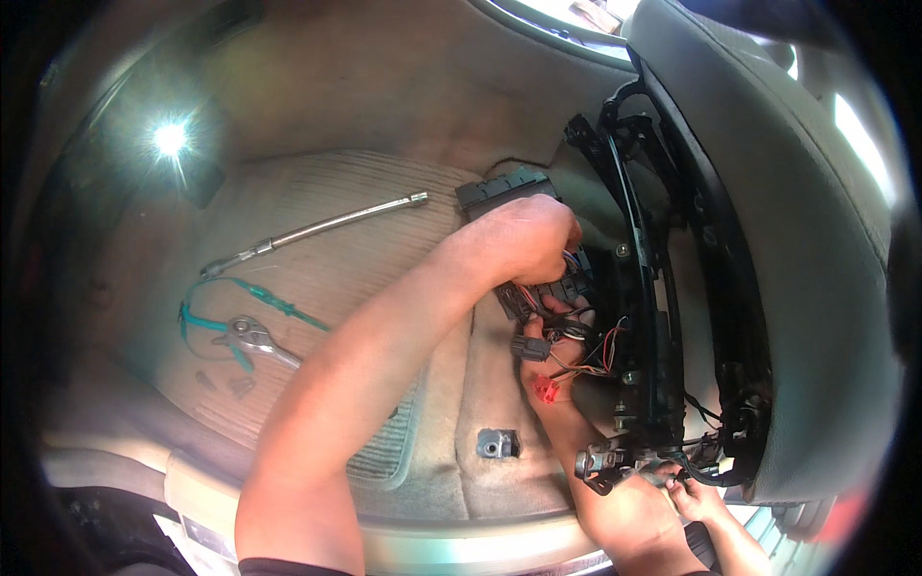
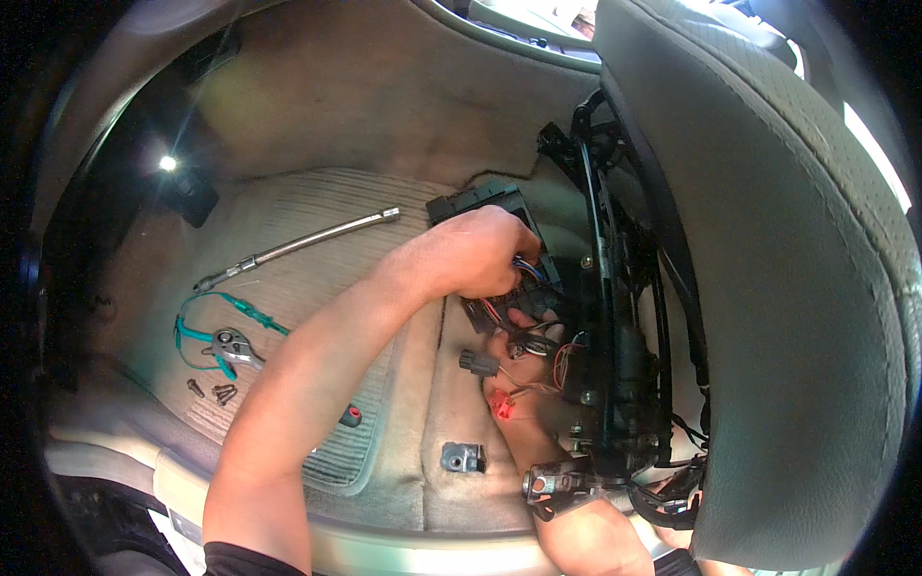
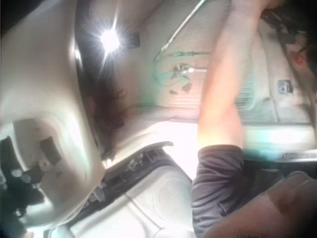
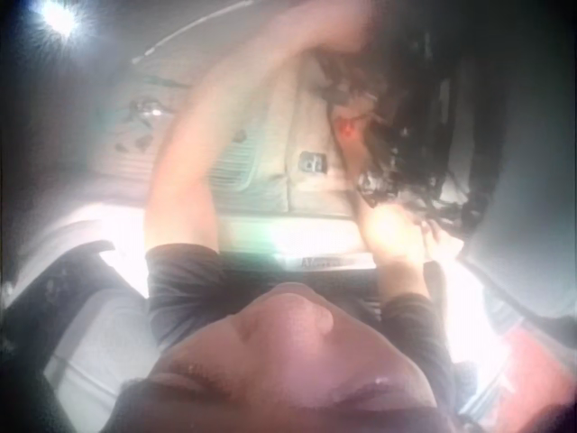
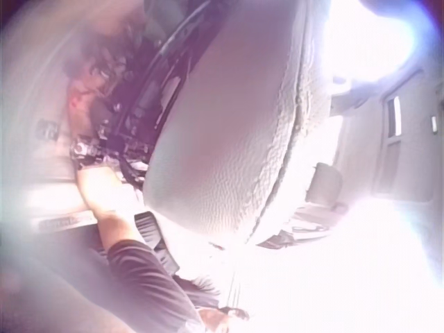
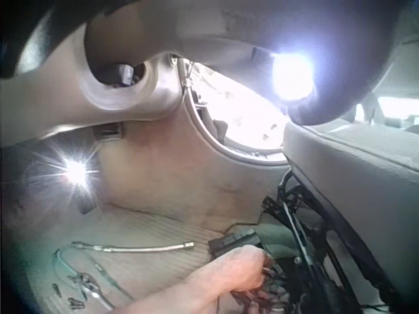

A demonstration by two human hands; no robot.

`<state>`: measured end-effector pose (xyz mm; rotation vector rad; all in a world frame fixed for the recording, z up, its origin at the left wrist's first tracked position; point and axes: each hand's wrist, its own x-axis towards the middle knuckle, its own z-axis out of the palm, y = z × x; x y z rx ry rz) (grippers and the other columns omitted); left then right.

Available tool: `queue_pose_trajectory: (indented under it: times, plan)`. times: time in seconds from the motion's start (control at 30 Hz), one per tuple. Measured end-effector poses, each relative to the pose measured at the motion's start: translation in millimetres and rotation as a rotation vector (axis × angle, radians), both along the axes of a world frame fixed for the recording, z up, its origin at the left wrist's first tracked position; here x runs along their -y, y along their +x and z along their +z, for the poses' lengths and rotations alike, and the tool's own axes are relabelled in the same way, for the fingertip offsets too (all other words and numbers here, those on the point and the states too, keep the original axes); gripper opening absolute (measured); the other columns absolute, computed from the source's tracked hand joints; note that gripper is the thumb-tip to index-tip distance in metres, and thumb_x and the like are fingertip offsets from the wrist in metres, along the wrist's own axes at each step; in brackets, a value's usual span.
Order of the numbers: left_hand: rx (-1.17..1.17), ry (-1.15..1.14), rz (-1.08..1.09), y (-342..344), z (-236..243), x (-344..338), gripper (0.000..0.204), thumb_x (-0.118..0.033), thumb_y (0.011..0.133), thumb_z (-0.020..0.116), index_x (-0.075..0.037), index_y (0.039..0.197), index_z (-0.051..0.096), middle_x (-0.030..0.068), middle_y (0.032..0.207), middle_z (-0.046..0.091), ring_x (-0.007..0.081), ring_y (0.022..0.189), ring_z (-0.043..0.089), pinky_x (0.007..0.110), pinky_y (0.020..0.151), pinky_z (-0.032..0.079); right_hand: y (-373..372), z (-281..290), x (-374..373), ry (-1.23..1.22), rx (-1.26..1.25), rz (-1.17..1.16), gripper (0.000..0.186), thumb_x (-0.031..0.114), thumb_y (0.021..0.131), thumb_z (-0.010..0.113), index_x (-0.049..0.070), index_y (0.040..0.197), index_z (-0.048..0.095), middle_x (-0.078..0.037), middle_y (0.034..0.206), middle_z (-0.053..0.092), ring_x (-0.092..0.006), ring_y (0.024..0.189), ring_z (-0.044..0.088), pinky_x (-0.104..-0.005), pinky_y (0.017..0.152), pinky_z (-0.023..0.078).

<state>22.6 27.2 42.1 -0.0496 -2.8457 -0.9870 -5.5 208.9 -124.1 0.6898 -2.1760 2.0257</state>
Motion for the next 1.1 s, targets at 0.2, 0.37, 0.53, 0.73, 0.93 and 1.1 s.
queue_pose_trajectory:
  times: [0.2, 0.37, 0.53, 0.73, 0.93, 1.1]
  plan:
    - [0.046, -0.065, -0.023, -7.5, -8.1, -2.7, 0.035, -0.005, 0.079, 0.066, -0.009, 0.113, 0.07, 0.0195, 0.1, 0.071, 0.0367, 0.098, 0.068, 0.043, 0.086, 0.055, -6.5, 4.9, 0.4, 0.234, -0.36, -0.051, 0.051, 0.002, 0.075, 0.066, -0.008, 0.119, 0.044, -0.019, 0.11, 0.064, -0.0293, 0.101, 0.064, -0.0387, 0.093, 0.052]
    - [0.009, -0.058, -0.063, -5.5, -18.5, -3.4, 0.029, -0.009, 0.083, 0.068, -0.008, 0.111, 0.07, 0.0193, 0.097, 0.07, 0.038, 0.096, 0.067, 0.045, 0.084, 0.054, 2.9, 15.2, 7.3, 0.143, -0.212, -0.029, 0.044, 0.002, 0.073, 0.066, -0.008, 0.113, 0.05, -0.019, 0.118, 0.058, -0.0304, 0.114, 0.057, -0.0393, 0.101, 0.047]
    - [-0.085, -0.016, -0.079, -11.9, -34.2, -4.6, 0.025, -0.009, 0.084, 0.069, -0.006, 0.108, 0.069, 0.0193, 0.096, 0.07, 0.0386, 0.097, 0.066, 0.046, 0.083, 0.053, -6.1, 1.3, 2.6, 0.284, -0.314, -0.061, 0.042, 0.003, 0.073, 0.067, -0.008, 0.111, 0.052, -0.02, 0.123, 0.054, -0.0306, 0.119, 0.054, -0.0396, 0.105, 0.043]
    - [-0.17, 0.0, -0.094, -12.5, -38.4, -5.2, 0.022, -0.007, 0.083, 0.07, -0.004, 0.104, 0.068, 0.0188, 0.096, 0.069, 0.0384, 0.097, 0.065, 0.046, 0.083, 0.053, -7.2, 6.2, 3.5, 0.238, -0.298, -0.109, 0.039, 0.005, 0.073, 0.069, -0.006, 0.106, 0.052, -0.018, 0.112, 0.064, -0.0293, 0.111, 0.06, -0.0406, 0.102, 0.045]
    - [-0.124, -0.059, -0.119, -10.5, -37.4, -0.6, 0.02, -0.008, 0.083, 0.071, -0.004, 0.102, 0.066, 0.0182, 0.095, 0.069, 0.0378, 0.098, 0.065, 0.047, 0.085, 0.052, -1.0, 12.9, 12.8, 0.13, -0.196, -0.079, 0.036, 0.008, 0.073, 0.07, -0.005, 0.104, 0.057, -0.017, 0.111, 0.064, -0.0297, 0.108, 0.062, -0.0411, 0.095, 0.05]
    - [-0.124, -0.086, -0.091, -9.1, -39.9, 0.8, 0.019, -0.009, 0.084, 0.071, -0.005, 0.102, 0.066, 0.0177, 0.095, 0.067, 0.038, 0.099, 0.064, 0.046, 0.086, 0.052, 0.3, 13.8, 13.7, 0.288, -0.337, -0.174, 0.027, 0.009, 0.07, 0.07, 0.0, 0.096, 0.069, -0.016, 0.107, 0.06, -0.0317, 0.101, 0.062, -0.0413, 0.09, 0.051]
